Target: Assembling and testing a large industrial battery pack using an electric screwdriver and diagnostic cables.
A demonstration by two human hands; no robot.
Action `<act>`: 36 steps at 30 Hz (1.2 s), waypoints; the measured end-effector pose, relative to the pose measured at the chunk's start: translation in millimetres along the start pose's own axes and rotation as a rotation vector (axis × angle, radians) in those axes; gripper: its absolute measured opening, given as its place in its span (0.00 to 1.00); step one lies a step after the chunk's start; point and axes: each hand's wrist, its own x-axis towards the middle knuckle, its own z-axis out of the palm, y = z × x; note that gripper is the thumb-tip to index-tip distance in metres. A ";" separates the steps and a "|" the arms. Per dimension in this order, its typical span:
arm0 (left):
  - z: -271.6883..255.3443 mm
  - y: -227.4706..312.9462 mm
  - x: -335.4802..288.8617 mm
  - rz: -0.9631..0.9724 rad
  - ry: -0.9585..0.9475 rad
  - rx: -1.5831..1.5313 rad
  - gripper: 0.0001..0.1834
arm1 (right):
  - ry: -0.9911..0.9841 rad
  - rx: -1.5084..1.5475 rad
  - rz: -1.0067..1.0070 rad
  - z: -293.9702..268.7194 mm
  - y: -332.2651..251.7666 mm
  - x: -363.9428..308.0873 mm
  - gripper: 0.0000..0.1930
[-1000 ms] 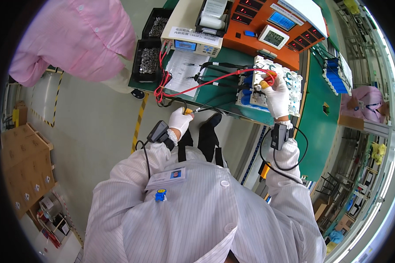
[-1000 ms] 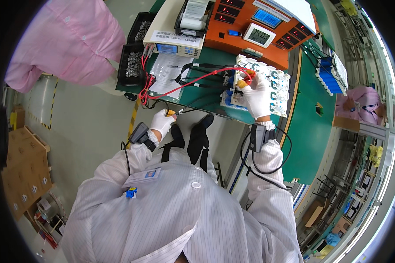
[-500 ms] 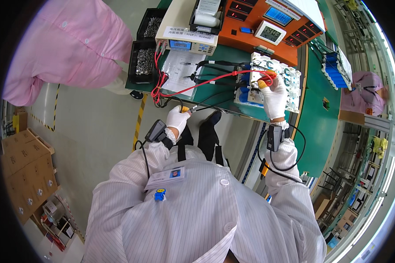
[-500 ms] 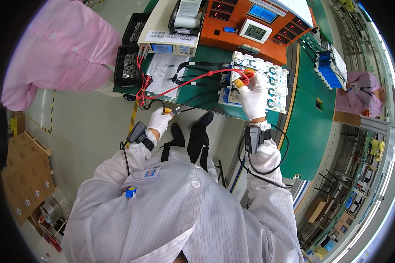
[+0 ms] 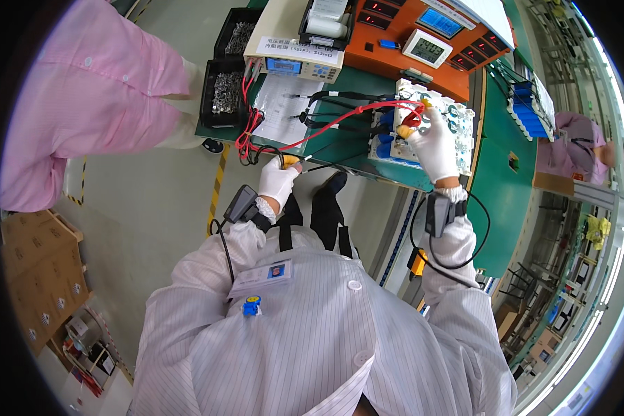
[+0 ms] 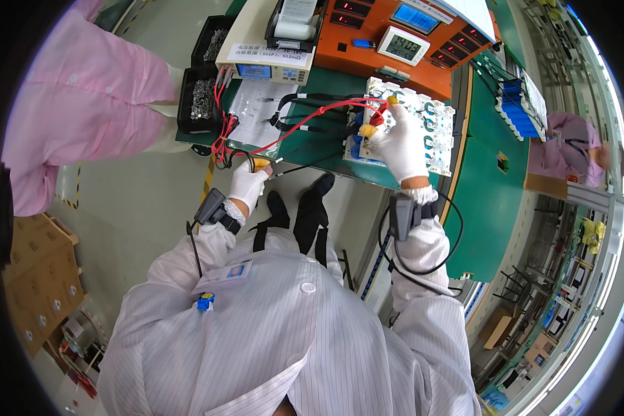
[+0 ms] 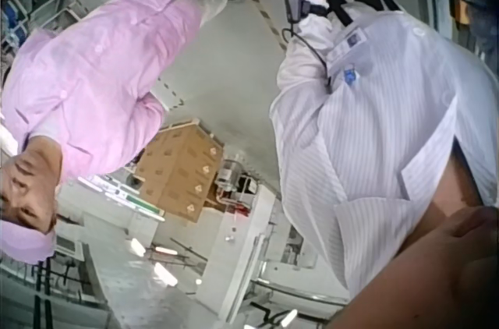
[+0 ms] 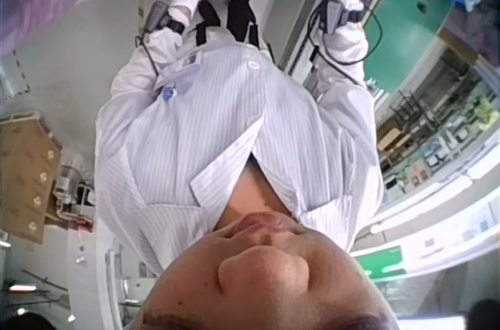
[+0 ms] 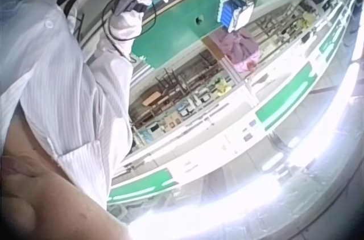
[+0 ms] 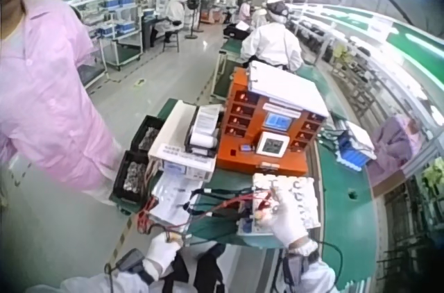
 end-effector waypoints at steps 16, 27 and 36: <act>17.2 51.7 -7.1 0.001 -0.382 -0.055 0.05 | -0.233 -0.255 -0.420 128.0 7.7 -58.9 0.10; 14.0 62.5 14.6 0.021 -0.251 -0.154 0.08 | -0.168 0.033 -0.058 114.0 27.9 -50.3 0.10; 40.4 73.2 31.4 0.026 -0.133 -0.468 0.11 | -0.334 -0.178 -0.416 119.6 13.6 -52.7 0.08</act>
